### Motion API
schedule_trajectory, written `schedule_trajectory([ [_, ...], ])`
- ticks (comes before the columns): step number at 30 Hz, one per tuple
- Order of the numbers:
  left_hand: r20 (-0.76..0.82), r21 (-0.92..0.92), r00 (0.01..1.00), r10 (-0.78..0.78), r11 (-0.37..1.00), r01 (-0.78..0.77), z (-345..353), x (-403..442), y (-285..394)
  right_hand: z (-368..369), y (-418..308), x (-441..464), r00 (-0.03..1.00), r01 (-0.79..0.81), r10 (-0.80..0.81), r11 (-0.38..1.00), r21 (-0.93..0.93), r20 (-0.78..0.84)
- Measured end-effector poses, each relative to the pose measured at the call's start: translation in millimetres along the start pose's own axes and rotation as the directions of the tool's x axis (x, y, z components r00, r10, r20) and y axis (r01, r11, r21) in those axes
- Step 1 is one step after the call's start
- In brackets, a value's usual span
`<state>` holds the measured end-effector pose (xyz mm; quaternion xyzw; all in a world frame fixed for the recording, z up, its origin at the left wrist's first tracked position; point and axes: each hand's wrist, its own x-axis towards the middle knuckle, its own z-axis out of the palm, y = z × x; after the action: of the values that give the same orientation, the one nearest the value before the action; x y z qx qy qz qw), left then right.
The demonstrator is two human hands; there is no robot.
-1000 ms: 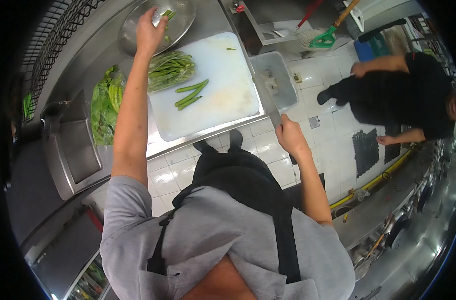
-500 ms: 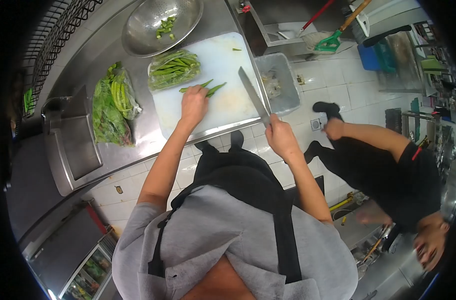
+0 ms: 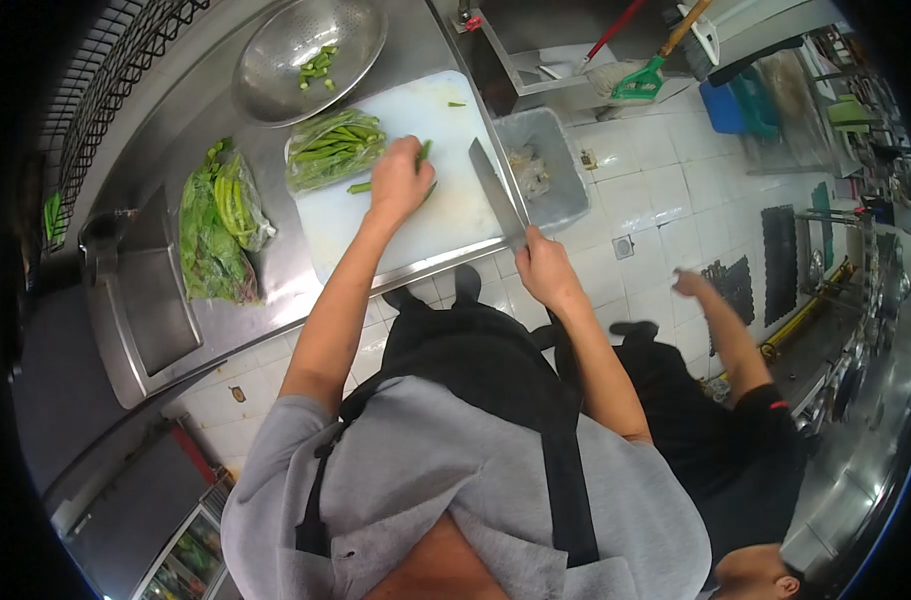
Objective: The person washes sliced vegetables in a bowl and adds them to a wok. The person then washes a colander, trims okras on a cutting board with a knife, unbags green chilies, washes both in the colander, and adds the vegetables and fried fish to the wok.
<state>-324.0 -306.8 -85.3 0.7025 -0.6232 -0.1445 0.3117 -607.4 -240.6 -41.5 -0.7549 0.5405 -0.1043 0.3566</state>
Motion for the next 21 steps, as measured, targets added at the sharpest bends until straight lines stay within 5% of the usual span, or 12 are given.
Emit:
schedule_trajectory([
  [1,-0.088,-0.119,0.996,-0.010,0.993,0.000,-7,2,0,-1,-1,-1,0.999,-0.031,0.031,0.999,0.016,-0.018],
  [5,0.060,-0.622,0.986,-0.155,0.767,0.158,20,-2,-23,-3,-10,-6,0.992,-0.087,0.090,0.995,0.039,-0.083],
  [6,0.155,-0.352,0.969,-0.192,0.906,0.235,10,-6,-13,-5,-10,-7,0.991,-0.085,0.087,0.996,0.026,-0.099],
  [9,0.087,-0.170,0.995,0.050,0.985,-0.035,20,-19,-26,-5,-9,-3,0.993,-0.036,0.029,0.997,-0.062,-0.118],
  [15,0.097,-0.233,0.991,0.091,0.970,-0.066,24,-24,-31,5,-7,19,0.999,-0.030,0.020,0.977,-0.213,-0.051],
  [21,-0.023,-0.019,0.993,0.114,0.993,-0.114,17,-32,-39,-11,-17,16,0.998,-0.047,0.038,0.972,-0.232,-0.041],
])
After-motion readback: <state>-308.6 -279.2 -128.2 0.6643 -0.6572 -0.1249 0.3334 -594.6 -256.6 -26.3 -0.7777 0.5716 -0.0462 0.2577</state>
